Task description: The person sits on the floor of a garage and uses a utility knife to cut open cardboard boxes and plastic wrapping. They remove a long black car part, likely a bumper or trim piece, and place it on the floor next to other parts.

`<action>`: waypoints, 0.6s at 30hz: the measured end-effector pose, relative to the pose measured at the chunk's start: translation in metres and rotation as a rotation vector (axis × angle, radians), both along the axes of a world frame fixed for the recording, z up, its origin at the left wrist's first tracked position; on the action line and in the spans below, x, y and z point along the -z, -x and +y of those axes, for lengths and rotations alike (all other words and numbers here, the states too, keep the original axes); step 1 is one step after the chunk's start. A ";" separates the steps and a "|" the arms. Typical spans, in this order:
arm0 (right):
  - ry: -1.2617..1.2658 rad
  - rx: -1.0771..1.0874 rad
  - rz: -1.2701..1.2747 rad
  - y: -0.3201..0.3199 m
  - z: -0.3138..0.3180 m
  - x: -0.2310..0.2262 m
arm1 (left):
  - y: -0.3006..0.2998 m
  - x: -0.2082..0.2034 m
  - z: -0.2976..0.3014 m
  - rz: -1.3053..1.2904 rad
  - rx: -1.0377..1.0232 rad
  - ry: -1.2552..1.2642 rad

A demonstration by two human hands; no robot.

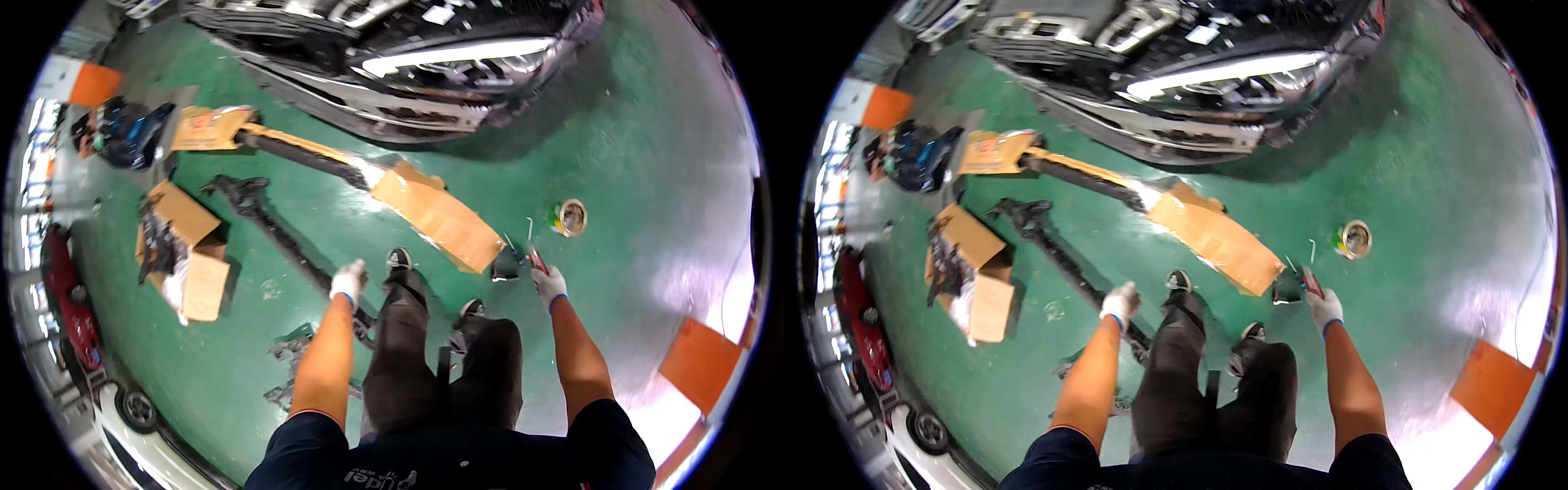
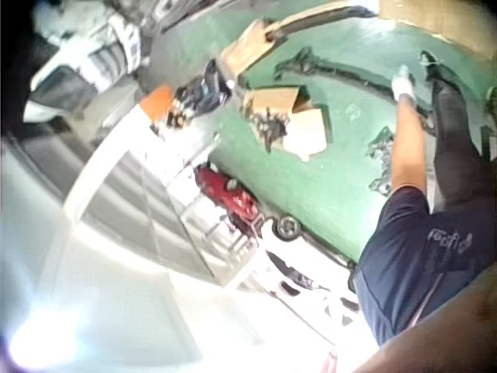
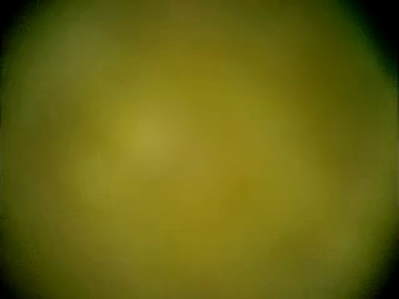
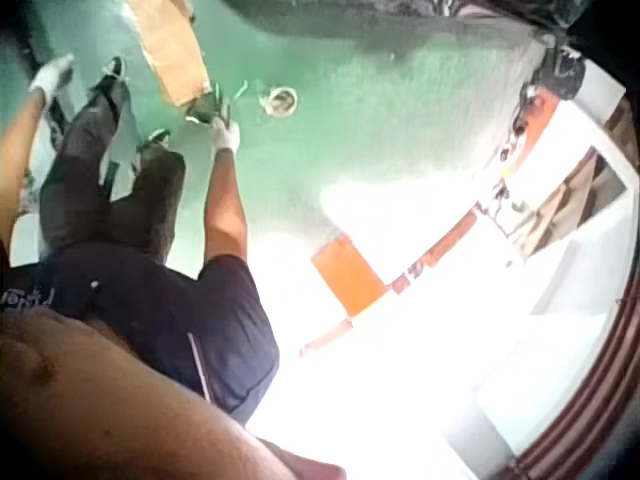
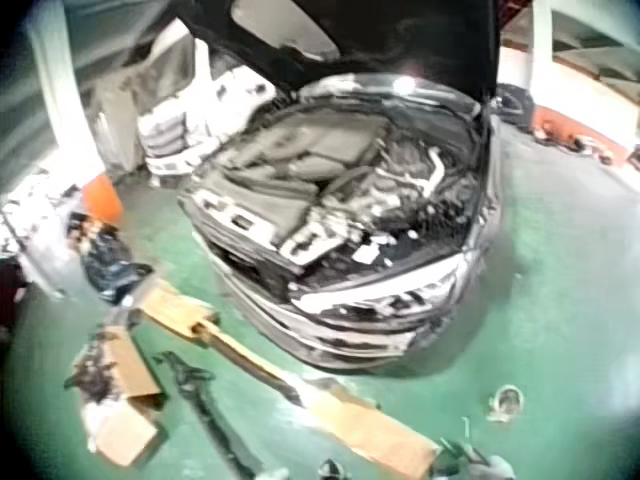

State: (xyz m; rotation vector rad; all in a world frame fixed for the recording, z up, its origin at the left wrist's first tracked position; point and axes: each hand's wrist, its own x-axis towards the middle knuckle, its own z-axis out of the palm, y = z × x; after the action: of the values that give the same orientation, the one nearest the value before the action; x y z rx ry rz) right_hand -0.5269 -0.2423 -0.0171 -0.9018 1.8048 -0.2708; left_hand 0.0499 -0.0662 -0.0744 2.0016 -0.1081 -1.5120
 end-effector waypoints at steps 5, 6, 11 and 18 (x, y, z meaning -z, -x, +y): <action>-0.074 0.039 0.082 -0.041 0.024 0.124 | -0.072 0.122 -0.085 0.096 -0.185 -0.021; -0.107 0.080 0.027 -0.053 0.014 0.141 | -0.085 0.143 -0.107 0.185 -0.207 -0.028; -0.167 0.119 -0.046 -0.089 -0.043 0.233 | -0.105 0.188 -0.260 0.214 -0.503 -0.060; -0.084 -0.227 0.170 -0.105 -0.099 0.251 | -0.116 0.287 -0.312 0.473 -0.613 0.630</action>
State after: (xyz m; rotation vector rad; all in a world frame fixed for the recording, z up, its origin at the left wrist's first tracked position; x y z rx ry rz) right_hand -0.4222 -0.3410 -0.2680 -1.0856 1.8330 0.0261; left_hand 0.1658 -0.3777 -0.3617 1.0200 0.1889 -1.2826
